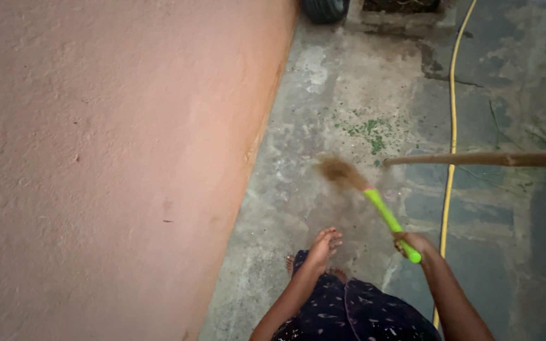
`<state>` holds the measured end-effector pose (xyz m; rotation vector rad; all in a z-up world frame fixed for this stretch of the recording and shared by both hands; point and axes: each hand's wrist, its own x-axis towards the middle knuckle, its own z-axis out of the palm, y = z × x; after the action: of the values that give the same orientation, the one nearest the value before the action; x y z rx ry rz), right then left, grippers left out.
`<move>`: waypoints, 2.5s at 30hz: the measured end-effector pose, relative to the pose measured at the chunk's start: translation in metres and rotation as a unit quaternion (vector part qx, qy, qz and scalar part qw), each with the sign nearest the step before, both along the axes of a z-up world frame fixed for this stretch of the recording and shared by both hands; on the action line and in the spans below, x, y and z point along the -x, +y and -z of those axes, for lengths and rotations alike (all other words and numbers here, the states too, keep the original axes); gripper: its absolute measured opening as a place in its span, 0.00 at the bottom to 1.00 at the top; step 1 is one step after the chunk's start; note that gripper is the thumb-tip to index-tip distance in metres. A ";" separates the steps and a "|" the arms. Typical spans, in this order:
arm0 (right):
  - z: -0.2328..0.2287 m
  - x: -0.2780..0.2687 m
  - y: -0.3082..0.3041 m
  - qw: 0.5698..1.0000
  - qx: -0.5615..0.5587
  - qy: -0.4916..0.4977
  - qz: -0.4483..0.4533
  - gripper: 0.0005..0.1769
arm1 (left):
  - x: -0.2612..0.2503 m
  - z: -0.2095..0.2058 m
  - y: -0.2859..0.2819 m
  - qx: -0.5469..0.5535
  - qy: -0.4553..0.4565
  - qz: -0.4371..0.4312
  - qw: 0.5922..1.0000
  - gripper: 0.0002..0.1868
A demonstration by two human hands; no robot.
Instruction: The person sweeps debris from a concrete outdoor floor using a small handheld broom.
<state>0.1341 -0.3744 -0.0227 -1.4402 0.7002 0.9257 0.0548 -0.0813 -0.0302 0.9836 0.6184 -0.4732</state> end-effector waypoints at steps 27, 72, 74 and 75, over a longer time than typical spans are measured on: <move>0.042 -0.060 0.098 0.907 -0.365 0.019 0.208 0.06 | 0.034 -0.002 0.045 -0.040 0.031 -0.062 0.997 0.20; -0.003 0.015 0.144 0.953 0.162 -0.135 -0.219 0.11 | 0.016 -0.007 0.018 -0.028 0.028 -0.046 0.998 0.20; 0.009 0.000 0.156 0.938 0.158 -0.156 -0.267 0.11 | 0.016 -0.009 0.019 -0.037 0.032 -0.046 0.998 0.20; 0.017 -0.007 0.161 0.929 0.154 -0.166 -0.292 0.12 | 0.017 -0.010 0.019 -0.032 0.033 -0.057 0.997 0.19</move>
<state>0.1414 -0.2129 -0.0396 -2.0895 0.1544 1.0053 0.0382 -0.0620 -0.0206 0.9908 0.7496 -0.3883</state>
